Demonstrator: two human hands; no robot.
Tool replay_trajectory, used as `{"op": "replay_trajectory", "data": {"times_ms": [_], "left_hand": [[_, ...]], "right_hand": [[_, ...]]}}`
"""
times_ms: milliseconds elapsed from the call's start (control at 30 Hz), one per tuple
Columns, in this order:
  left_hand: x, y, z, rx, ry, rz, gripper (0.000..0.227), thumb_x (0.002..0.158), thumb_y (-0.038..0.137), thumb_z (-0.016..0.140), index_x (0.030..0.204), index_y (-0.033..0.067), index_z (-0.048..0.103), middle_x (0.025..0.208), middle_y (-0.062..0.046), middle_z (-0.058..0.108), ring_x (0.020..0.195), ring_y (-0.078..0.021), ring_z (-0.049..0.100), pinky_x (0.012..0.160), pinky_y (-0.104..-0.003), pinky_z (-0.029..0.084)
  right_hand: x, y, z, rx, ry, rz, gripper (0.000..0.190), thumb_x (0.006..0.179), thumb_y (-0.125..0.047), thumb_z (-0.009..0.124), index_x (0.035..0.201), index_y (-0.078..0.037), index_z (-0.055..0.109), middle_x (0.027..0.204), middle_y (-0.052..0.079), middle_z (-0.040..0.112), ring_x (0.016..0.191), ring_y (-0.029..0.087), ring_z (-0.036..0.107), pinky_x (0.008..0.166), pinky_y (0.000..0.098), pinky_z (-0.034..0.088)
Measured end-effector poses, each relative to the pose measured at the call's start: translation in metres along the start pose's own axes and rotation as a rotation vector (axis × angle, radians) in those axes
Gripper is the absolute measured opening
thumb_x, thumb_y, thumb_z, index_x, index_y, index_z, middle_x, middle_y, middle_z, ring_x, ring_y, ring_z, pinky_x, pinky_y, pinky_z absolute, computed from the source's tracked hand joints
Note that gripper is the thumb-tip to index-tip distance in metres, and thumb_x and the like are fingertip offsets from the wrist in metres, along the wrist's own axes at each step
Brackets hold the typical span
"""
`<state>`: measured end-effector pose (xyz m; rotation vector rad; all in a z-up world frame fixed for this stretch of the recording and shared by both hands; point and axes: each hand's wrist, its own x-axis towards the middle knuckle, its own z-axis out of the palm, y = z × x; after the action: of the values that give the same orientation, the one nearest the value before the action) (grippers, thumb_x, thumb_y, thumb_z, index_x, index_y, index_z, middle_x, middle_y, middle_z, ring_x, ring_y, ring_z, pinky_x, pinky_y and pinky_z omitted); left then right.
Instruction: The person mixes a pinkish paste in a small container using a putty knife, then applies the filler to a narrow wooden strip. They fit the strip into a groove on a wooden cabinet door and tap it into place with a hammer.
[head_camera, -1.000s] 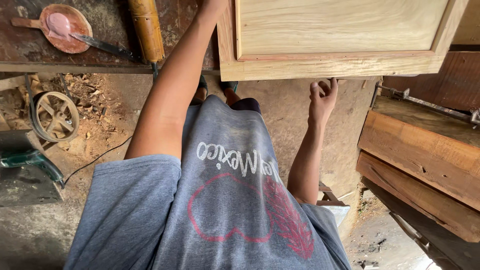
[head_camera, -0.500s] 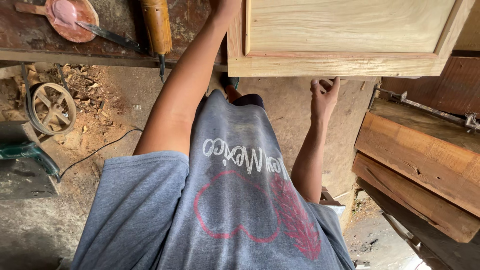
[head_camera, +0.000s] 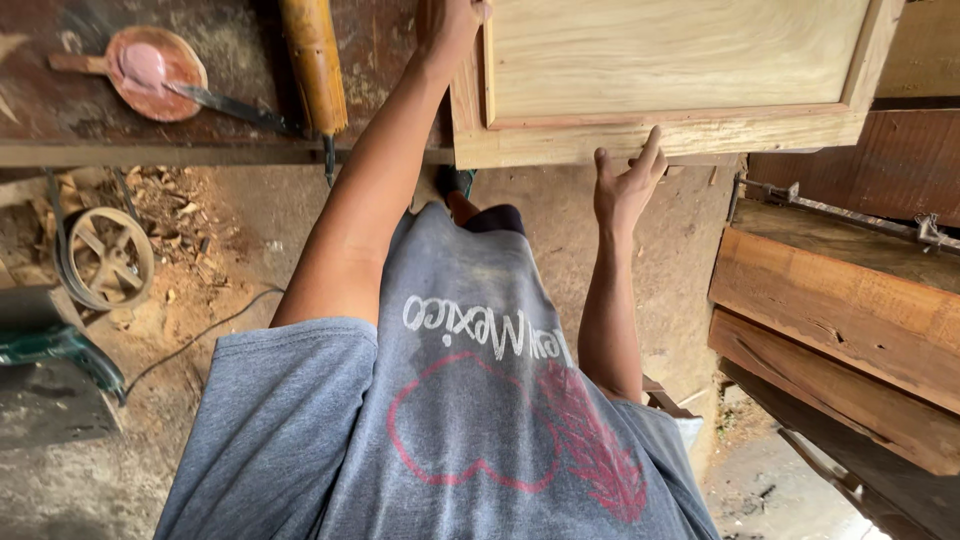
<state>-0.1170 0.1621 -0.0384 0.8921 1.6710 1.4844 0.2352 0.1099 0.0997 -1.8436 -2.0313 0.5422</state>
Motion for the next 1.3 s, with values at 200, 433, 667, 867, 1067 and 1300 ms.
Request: {"op": "replay_trajectory", "data": {"times_ms": [200, 433, 667, 867, 1067, 1300], "left_hand": [[0.013, 0.001, 0.000, -0.036, -0.035, -0.057, 0.029, 0.089, 0.004, 0.083, 0.087, 0.0103, 0.054, 0.083, 0.003, 0.055, 0.079, -0.0154, 0.058, 0.076, -0.035, 0.052], [0.007, 0.012, 0.004, 0.009, 0.072, -0.041, 0.034, 0.086, 0.002, 0.081, 0.099, 0.0092, 0.051, 0.089, 0.001, 0.048, 0.081, -0.0152, 0.053, 0.075, -0.034, 0.052], [0.008, 0.036, -0.007, 0.258, 0.050, 0.011, 0.033, 0.085, 0.010, 0.088, 0.086, 0.0038, 0.055, 0.078, 0.002, 0.056, 0.074, -0.0150, 0.058, 0.069, -0.036, 0.050], [0.000, 0.037, -0.016, 0.180, 0.082, -0.003, 0.024, 0.085, 0.012, 0.085, 0.082, 0.0055, 0.063, 0.079, -0.003, 0.065, 0.076, -0.0165, 0.065, 0.069, -0.033, 0.056], [0.002, 0.021, -0.011, 0.329, 0.292, 0.101, 0.046, 0.075, 0.015, 0.093, 0.104, 0.0014, 0.060, 0.097, -0.011, 0.066, 0.087, -0.0246, 0.062, 0.075, -0.040, 0.054], [0.012, 0.031, -0.011, 0.280, 0.180, -0.010, 0.034, 0.080, 0.011, 0.089, 0.096, 0.0074, 0.060, 0.092, -0.004, 0.066, 0.086, -0.0194, 0.066, 0.077, -0.036, 0.056]], "right_hand": [[-0.013, 0.003, 0.007, 0.049, 0.031, -0.027, 0.093, 0.094, -0.024, 0.089, 0.162, -0.005, 0.029, 0.152, 0.023, 0.033, 0.127, 0.036, 0.051, 0.105, 0.0447, 0.051], [-0.013, 0.001, 0.012, 0.166, 0.024, 0.016, 0.087, 0.092, -0.022, 0.089, 0.161, -0.013, 0.036, 0.154, 0.017, 0.029, 0.126, 0.031, 0.053, 0.097, 0.0433, 0.053], [-0.002, -0.005, 0.004, 0.165, -0.006, 0.004, 0.092, 0.089, -0.026, 0.094, 0.160, -0.012, 0.038, 0.152, 0.014, 0.033, 0.124, 0.030, 0.052, 0.096, 0.0442, 0.051], [-0.008, -0.009, 0.004, 0.152, -0.014, 0.034, 0.092, 0.085, -0.028, 0.094, 0.158, -0.014, 0.040, 0.151, 0.013, 0.035, 0.122, 0.029, 0.054, 0.093, 0.0425, 0.051], [-0.011, -0.008, 0.006, 0.181, -0.004, 0.027, 0.090, 0.086, -0.028, 0.095, 0.158, -0.015, 0.041, 0.152, 0.012, 0.034, 0.121, 0.029, 0.054, 0.093, 0.0425, 0.052], [-0.008, -0.008, 0.004, 0.217, 0.005, 0.023, 0.092, 0.084, -0.028, 0.095, 0.158, -0.015, 0.041, 0.152, 0.013, 0.033, 0.128, 0.030, 0.052, 0.096, 0.0432, 0.054]]}}
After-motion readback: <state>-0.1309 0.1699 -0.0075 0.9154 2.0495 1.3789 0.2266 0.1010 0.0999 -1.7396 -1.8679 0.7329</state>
